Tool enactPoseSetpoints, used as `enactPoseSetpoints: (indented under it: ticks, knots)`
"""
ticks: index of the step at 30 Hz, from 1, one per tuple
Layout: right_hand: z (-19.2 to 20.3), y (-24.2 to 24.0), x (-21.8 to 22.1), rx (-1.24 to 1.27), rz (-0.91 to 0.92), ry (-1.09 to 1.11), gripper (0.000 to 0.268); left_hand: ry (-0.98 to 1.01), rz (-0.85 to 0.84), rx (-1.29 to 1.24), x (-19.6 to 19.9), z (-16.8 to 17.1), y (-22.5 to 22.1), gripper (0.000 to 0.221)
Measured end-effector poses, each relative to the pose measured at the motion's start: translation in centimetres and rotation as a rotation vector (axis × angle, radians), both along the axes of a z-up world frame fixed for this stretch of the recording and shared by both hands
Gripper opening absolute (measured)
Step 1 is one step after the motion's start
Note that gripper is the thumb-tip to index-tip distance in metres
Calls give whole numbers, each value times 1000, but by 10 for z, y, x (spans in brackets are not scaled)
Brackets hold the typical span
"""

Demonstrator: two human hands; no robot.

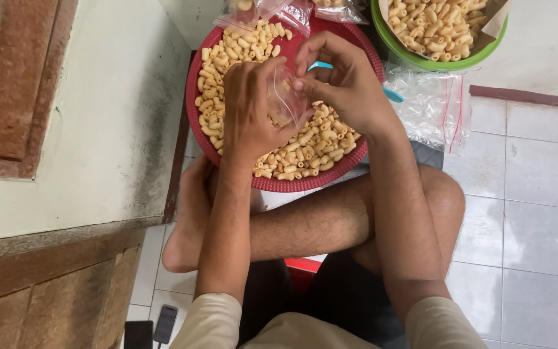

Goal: Packaging macaroni snacks into small plastic bags using a scoop while sitting on the floor.

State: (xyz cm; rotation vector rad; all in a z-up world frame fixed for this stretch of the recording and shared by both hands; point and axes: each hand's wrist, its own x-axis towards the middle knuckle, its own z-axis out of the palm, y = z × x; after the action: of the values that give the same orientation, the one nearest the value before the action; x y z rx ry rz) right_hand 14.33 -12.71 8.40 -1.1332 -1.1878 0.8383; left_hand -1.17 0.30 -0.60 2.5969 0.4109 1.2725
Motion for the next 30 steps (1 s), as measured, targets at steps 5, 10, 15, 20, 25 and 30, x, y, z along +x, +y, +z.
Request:
enactPoseSetpoints:
  ticks: [5, 10, 15, 20, 25, 30]
  knots:
    - [10, -3, -9, 24, -61, -231, 20, -17, 0, 27, -1, 0, 2, 90]
    - [25, -5, -20, 93, -119, -592, 23, 7, 42, 42, -1, -4, 4, 88]
    - [27, -9, -18, 80, -17, -568, 65, 75, 73, -34, -5, -15, 4, 120]
    - [29, -11, -16, 90, -48, -584, 66, 88, 213, 28, -7, -17, 10, 121]
    - [24, -11, -11, 106, -106, -551, 59, 169, 353, 80, -12, 4, 12, 126]
    - [2, -14, 21, 202, -95, -197, 58, -590, -396, -780, -13, 6, 20, 88]
